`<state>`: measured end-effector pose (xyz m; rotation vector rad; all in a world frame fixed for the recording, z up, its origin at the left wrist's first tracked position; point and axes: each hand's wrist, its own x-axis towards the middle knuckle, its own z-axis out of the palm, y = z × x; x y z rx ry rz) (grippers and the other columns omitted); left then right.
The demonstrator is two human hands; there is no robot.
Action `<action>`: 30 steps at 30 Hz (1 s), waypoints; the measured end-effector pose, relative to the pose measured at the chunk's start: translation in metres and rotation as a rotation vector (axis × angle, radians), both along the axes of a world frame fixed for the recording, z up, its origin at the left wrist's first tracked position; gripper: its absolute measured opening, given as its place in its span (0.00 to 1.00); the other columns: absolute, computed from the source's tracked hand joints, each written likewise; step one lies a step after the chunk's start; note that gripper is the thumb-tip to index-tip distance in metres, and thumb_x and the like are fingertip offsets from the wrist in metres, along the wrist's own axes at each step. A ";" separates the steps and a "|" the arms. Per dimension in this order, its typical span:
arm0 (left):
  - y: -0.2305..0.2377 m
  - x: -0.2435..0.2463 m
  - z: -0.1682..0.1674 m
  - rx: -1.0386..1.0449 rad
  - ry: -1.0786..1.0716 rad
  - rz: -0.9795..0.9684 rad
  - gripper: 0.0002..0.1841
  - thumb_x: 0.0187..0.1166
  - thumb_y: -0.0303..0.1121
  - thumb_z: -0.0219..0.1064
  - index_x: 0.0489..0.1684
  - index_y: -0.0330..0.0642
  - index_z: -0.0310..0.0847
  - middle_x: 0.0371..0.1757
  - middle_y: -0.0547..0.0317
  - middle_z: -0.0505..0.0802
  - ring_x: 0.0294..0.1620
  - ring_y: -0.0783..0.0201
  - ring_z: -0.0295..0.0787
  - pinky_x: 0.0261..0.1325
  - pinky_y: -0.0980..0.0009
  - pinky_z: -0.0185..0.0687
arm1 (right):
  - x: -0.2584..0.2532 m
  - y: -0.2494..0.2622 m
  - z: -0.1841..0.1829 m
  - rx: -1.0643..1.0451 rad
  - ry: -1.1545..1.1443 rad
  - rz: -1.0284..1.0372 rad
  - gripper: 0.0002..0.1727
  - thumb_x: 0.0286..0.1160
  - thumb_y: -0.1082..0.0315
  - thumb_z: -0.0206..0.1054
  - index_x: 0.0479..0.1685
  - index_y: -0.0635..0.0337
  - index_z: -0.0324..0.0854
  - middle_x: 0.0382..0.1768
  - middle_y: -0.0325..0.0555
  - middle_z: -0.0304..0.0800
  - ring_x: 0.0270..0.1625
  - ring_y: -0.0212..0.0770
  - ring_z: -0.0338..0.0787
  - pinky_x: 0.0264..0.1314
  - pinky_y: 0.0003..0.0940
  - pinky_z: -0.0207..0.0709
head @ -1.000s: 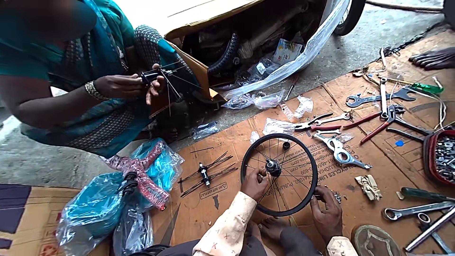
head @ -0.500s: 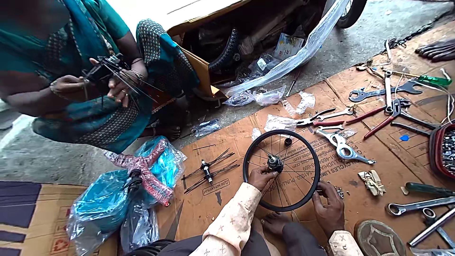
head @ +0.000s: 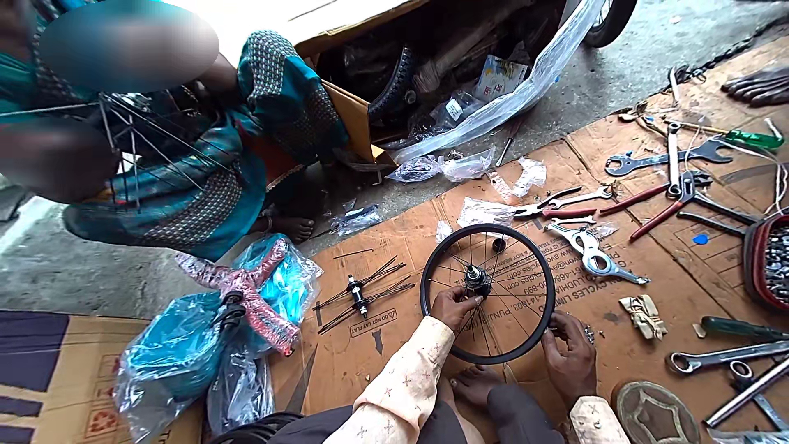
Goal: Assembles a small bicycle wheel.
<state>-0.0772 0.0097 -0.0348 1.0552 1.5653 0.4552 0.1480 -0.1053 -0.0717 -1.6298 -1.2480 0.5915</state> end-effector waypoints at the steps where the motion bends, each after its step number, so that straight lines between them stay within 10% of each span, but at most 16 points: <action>1: 0.001 0.000 0.001 0.002 0.019 -0.014 0.10 0.70 0.35 0.82 0.37 0.39 0.90 0.27 0.60 0.88 0.24 0.69 0.76 0.34 0.69 0.74 | 0.000 0.000 0.000 0.002 -0.003 -0.001 0.17 0.70 0.66 0.62 0.51 0.66 0.87 0.53 0.50 0.89 0.47 0.32 0.91 0.52 0.26 0.87; 6: 0.005 -0.003 0.009 -0.033 0.034 -0.077 0.10 0.68 0.32 0.83 0.37 0.37 0.91 0.32 0.57 0.92 0.31 0.67 0.83 0.41 0.66 0.80 | -0.002 0.000 0.001 0.003 -0.003 0.000 0.16 0.69 0.66 0.62 0.50 0.67 0.87 0.52 0.51 0.89 0.46 0.32 0.91 0.51 0.25 0.87; 14: -0.004 -0.007 0.003 -0.212 -0.270 0.022 0.06 0.78 0.28 0.73 0.34 0.34 0.85 0.19 0.64 0.80 0.15 0.75 0.67 0.22 0.79 0.65 | 0.001 0.001 -0.002 0.012 -0.014 0.007 0.14 0.70 0.66 0.62 0.47 0.64 0.87 0.48 0.46 0.90 0.45 0.29 0.90 0.50 0.23 0.86; 20: -0.008 0.000 0.013 -0.204 -0.241 -0.142 0.17 0.91 0.38 0.60 0.42 0.33 0.89 0.18 0.66 0.82 0.15 0.77 0.70 0.21 0.81 0.67 | 0.001 -0.001 0.002 -0.055 0.173 0.006 0.26 0.88 0.54 0.47 0.59 0.65 0.84 0.52 0.46 0.89 0.48 0.35 0.90 0.51 0.33 0.87; 25: -0.025 0.015 0.011 -0.228 -0.317 -0.149 0.16 0.92 0.35 0.57 0.52 0.32 0.89 0.27 0.59 0.92 0.21 0.74 0.83 0.29 0.78 0.80 | -0.011 0.002 0.007 -0.159 0.254 -0.038 0.31 0.68 0.53 0.71 0.65 0.66 0.77 0.53 0.48 0.86 0.43 0.34 0.92 0.45 0.31 0.90; 30: -0.028 0.039 0.015 -0.270 -0.421 0.043 0.15 0.91 0.31 0.58 0.52 0.29 0.88 0.34 0.52 0.95 0.20 0.72 0.82 0.28 0.78 0.78 | -0.017 -0.003 0.007 -0.164 0.261 -0.030 0.28 0.68 0.57 0.70 0.65 0.64 0.75 0.49 0.45 0.88 0.40 0.33 0.92 0.45 0.30 0.90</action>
